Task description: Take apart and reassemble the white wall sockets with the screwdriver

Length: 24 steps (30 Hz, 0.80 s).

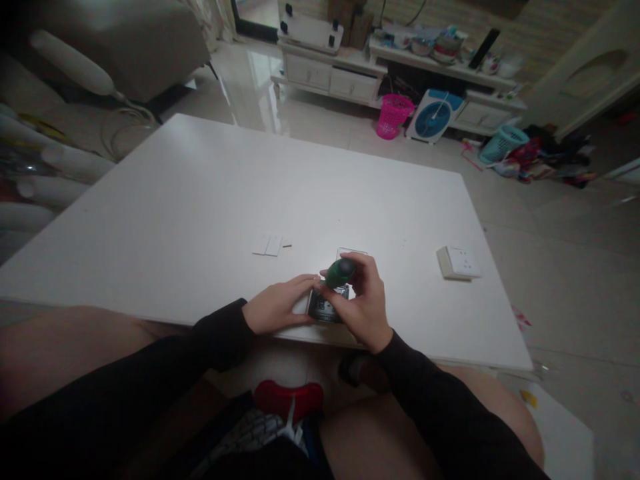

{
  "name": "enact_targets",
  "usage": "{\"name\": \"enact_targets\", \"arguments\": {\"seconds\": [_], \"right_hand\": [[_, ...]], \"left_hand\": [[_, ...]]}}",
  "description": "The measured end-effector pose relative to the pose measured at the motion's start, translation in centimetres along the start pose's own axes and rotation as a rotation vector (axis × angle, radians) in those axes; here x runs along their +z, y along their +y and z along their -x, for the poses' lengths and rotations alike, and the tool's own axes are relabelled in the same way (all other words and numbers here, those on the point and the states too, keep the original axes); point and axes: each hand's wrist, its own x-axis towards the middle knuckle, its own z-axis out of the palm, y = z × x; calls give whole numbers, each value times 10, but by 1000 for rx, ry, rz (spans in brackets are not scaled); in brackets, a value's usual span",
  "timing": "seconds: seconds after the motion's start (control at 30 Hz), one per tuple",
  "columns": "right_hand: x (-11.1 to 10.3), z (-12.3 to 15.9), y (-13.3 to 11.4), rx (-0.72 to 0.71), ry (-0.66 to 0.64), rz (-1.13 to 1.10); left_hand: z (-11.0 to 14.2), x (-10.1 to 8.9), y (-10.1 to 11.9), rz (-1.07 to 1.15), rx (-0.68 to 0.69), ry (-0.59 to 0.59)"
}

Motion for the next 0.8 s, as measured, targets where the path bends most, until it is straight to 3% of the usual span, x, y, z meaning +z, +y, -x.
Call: {"name": "enact_targets", "arguments": {"seconds": [0.8], "right_hand": [[-1, -1, -3, -22, -6, 32]], "left_hand": [[0, 0, 1, -4, -13, -5]]}}
